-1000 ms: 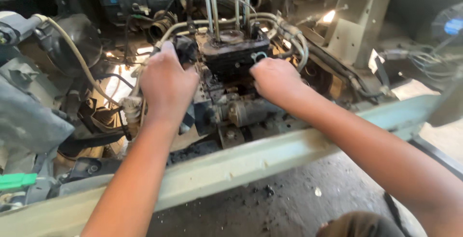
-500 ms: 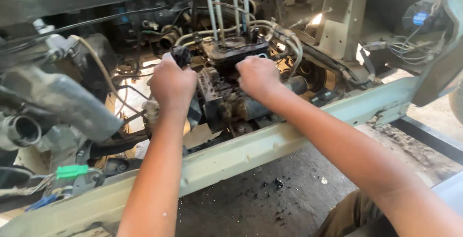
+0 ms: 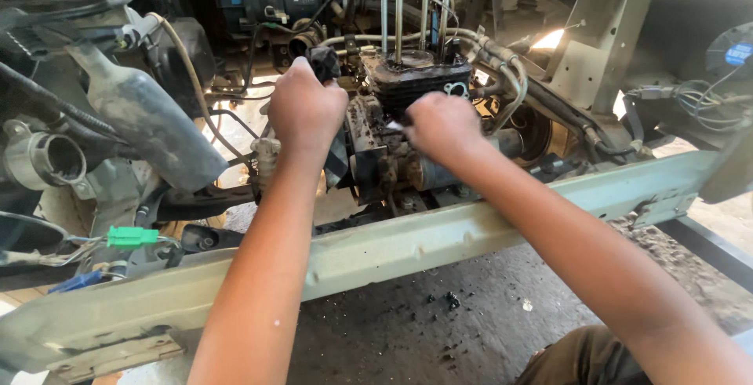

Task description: The person cleans a greasy engine block using a rag and a metal scraper. They repeatedly wipe the engine surfaces and scrape off accumulated grime, focusing on the area around the starter motor and cylinder head.

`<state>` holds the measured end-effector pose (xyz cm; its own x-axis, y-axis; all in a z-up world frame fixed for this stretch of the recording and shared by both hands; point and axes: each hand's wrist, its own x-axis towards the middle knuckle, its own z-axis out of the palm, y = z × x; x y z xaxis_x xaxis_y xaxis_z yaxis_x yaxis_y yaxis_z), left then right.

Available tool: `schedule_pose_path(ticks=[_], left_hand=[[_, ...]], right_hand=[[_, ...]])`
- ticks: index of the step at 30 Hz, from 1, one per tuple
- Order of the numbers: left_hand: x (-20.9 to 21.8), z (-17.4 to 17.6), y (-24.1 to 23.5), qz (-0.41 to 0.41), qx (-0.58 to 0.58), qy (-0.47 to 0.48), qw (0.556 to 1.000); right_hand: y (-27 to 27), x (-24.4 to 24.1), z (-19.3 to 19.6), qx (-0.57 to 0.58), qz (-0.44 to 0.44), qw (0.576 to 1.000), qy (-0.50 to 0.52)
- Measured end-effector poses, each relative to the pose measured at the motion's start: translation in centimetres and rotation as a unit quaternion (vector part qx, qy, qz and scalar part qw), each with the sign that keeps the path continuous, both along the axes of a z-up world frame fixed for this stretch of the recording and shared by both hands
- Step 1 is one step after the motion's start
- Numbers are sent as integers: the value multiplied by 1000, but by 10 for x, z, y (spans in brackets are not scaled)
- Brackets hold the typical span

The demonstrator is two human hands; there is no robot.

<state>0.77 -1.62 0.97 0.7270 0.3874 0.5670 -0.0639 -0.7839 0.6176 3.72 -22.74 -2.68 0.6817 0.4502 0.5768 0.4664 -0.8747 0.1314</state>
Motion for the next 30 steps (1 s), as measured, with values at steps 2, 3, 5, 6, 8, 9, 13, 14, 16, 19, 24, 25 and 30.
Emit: schedule_pose_path(ticks=[2, 3, 5, 6, 8, 9, 13, 14, 16, 19, 24, 25, 30], left_hand=[[1, 0, -1, -4, -6, -11, 1000], [1, 0, -1, -7, -9, -18, 1000], [0, 0, 0, -7, -20, -16, 1000], [0, 0, 0, -5, -27, -6, 1000], [1, 4, 4, -4, -32, -5, 999], [1, 3, 4, -6, -31, -7, 999], [7, -5, 4, -8, -10, -21, 1000], [9, -5, 4, -5, -9, -24, 1000], [11, -6, 5, 0, -6, -32, 999], [9, -3, 5, 6, -11, -10, 1000], [6, 2, 7, 0, -15, 9, 1000], [6, 1, 5, -5, -14, 22, 1000], [5, 1, 5, -2, -23, 29, 999]], right_hand=[[8, -5, -4, 5, 21, 1000, 13], [7, -6, 0, 34, 8, 997, 63], [2, -8, 14, 91, -15, 983, 161], [3, -11, 15, 91, -13, 981, 173], [2, -12, 21, 92, -7, 978, 189], [3, -10, 20, 76, 0, 983, 167], [12, 9, -1, 32, 65, 997, 41], [16, 15, -6, 27, 92, 995, -3], [34, 30, -6, -14, 15, 1000, 17], [42, 22, -1, 13, 3, 1000, 12], [26, -9, 14, 22, 3, 1000, 8], [25, -9, 15, 7, -24, 999, 45], [21, -3, 8, 41, 36, 997, 54]])
